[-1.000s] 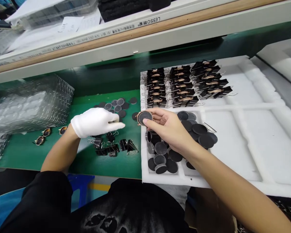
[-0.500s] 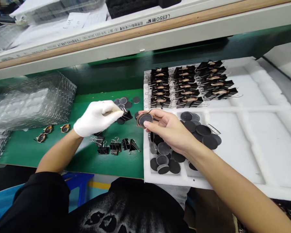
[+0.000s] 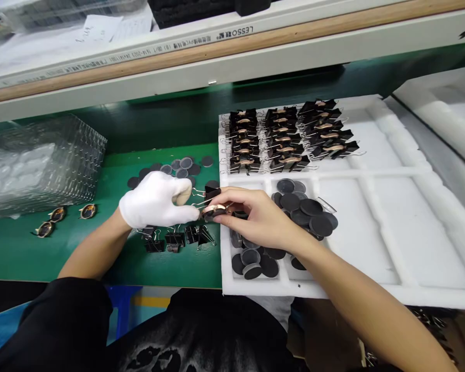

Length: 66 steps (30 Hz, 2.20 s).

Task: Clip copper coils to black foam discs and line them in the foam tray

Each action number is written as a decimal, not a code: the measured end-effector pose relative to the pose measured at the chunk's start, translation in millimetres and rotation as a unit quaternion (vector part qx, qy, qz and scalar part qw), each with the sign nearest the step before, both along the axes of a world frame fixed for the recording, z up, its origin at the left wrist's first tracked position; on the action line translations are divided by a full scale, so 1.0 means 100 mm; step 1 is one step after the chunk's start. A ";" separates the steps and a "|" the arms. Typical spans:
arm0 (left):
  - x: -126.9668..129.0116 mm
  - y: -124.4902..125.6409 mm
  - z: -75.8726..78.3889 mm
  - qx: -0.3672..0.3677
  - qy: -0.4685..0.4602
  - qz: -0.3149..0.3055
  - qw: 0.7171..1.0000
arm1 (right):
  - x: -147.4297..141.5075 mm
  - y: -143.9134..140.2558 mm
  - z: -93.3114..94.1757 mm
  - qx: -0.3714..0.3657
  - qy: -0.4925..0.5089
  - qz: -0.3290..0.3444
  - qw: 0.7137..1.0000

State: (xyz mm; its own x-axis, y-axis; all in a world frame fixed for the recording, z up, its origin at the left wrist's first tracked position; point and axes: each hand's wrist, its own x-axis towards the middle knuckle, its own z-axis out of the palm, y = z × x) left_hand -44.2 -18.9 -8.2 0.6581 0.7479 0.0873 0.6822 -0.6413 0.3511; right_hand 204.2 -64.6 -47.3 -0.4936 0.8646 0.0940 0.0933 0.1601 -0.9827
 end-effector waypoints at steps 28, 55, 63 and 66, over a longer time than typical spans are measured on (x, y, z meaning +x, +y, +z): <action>0.05 0.10 -0.02 -0.184 0.002 0.069 0.980 | 0.21 0.09 0.19 -0.130 0.028 -0.050 0.990; 0.20 -0.19 -0.22 0.037 -0.119 0.017 0.992 | 0.11 0.03 0.17 -0.059 -0.005 -0.005 0.998; 0.17 -0.16 -0.12 -0.105 -0.169 0.067 0.978 | 0.24 0.13 0.17 -0.127 0.058 -0.147 0.979; 0.19 -0.20 -0.09 -0.158 -0.191 0.069 0.966 | 0.25 0.18 0.16 -0.142 0.067 -0.136 0.978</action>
State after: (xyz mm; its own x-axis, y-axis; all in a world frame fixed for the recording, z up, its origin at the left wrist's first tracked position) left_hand -25.7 -39.0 -16.9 0.5147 0.8555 0.0566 0.5355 -0.3723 0.7581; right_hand 229.7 -46.6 -31.5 -0.2404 0.9632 -0.1204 -0.0376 -0.1331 -0.9904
